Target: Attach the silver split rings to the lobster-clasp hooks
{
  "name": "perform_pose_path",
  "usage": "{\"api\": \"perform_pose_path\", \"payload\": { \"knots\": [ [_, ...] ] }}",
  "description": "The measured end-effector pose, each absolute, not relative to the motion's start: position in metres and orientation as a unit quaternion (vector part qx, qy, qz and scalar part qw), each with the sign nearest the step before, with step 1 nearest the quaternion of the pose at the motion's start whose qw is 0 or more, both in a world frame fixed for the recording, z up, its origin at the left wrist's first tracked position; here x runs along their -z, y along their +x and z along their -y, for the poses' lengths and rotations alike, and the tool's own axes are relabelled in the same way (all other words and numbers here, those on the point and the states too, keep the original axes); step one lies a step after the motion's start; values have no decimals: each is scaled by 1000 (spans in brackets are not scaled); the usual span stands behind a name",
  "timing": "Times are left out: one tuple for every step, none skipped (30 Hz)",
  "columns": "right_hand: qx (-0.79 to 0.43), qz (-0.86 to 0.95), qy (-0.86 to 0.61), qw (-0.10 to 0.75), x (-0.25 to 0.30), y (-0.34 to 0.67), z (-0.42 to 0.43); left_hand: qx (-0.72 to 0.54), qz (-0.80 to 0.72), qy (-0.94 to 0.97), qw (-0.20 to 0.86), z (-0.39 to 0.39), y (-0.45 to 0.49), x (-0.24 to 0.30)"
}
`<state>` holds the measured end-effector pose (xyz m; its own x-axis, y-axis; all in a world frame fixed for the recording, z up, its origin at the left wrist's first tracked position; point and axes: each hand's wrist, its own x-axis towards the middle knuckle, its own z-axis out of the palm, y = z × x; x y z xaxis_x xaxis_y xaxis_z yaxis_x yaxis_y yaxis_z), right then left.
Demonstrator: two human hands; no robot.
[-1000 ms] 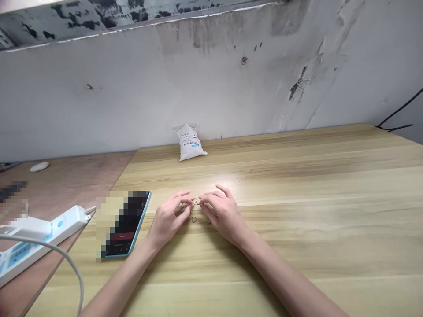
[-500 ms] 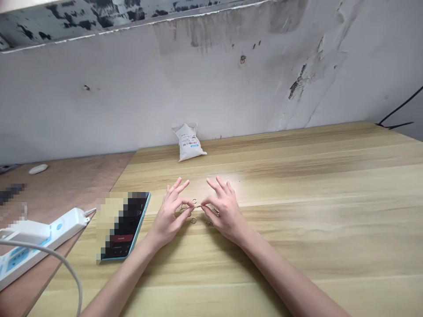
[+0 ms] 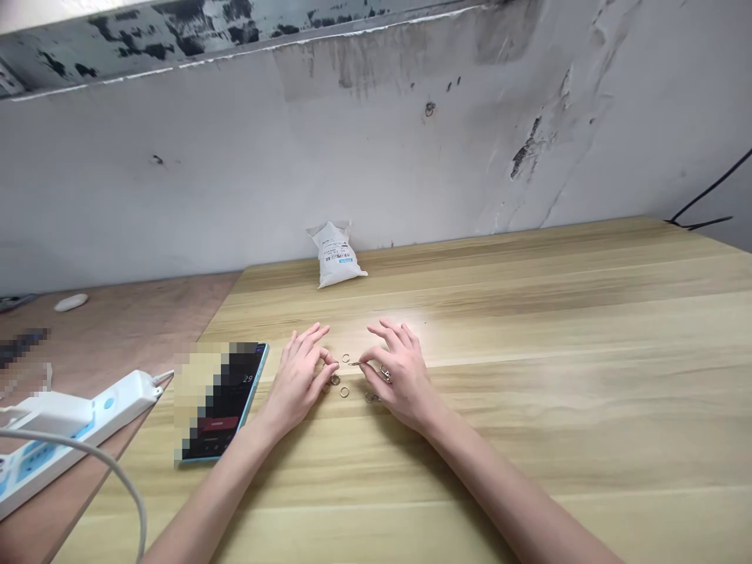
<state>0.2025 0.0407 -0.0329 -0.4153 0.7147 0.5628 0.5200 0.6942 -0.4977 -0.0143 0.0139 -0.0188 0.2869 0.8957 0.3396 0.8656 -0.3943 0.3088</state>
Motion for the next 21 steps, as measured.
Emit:
{"api": "perform_pose_path", "payload": {
  "knots": [
    [-124, 832, -372, 392, 33, 203, -41, -237, -551, 800, 32, -14, -15, 19],
    [-125, 832, -374, 390, 33, 203, -40, -241, -551, 798, 34, -14, -15, 18],
    [-125, 832, -374, 389, 33, 203, -40, -247, -550, 797, 38, -14, -15, 17],
    [-126, 833, -374, 388, 32, 203, -40, -253, -547, 797, 43, -14, -15, 15],
    [-126, 834, -373, 387, 32, 203, -40, -258, -543, 798, 49, -13, -14, 14],
    [-126, 834, -371, 387, 32, 202, -40, -262, -538, 799, 55, -12, -13, 12],
    [-126, 834, -371, 389, 31, 202, -40, -267, -533, 801, 63, -12, -11, 11],
    [-125, 834, -370, 389, 31, 202, -40, -271, -527, 802, 70, -11, -10, 10],
    [-125, 835, -368, 390, 31, 202, -40, -276, -522, 803, 79, -10, -9, 9],
    [-125, 836, -364, 391, 31, 202, -40, -281, -518, 803, 87, -9, -7, 8],
    [-125, 839, -357, 391, 31, 201, -40, -286, -512, 804, 95, -8, -6, 8],
    [-125, 843, -350, 390, 31, 201, -40, -291, -507, 805, 101, -8, -5, 9],
    [-126, 846, -341, 389, 31, 201, -40, -295, -502, 805, 107, -7, -4, 9],
    [-127, 850, -334, 388, 31, 201, -40, -300, -499, 805, 113, -7, -3, 10],
    [-129, 852, -329, 387, 32, 201, -39, -307, -497, 803, 120, -7, -3, 10],
    [-131, 854, -325, 386, 32, 201, -39, -312, -497, 800, 127, -7, -2, 11],
    [-132, 855, -322, 384, 32, 201, -39, -318, -497, 796, 134, -7, -2, 12],
    [-133, 857, -319, 383, 32, 201, -39, -322, -499, 792, 142, -7, -2, 13],
    [-132, 858, -316, 383, 32, 201, -39, -325, -501, 788, 148, -7, -2, 14],
    [-130, 859, -312, 384, 32, 200, -39, -329, -503, 785, 152, -7, -2, 14],
    [-126, 860, -308, 388, 32, 200, -39, -332, -505, 781, 156, -7, -2, 14]
  ]
}}
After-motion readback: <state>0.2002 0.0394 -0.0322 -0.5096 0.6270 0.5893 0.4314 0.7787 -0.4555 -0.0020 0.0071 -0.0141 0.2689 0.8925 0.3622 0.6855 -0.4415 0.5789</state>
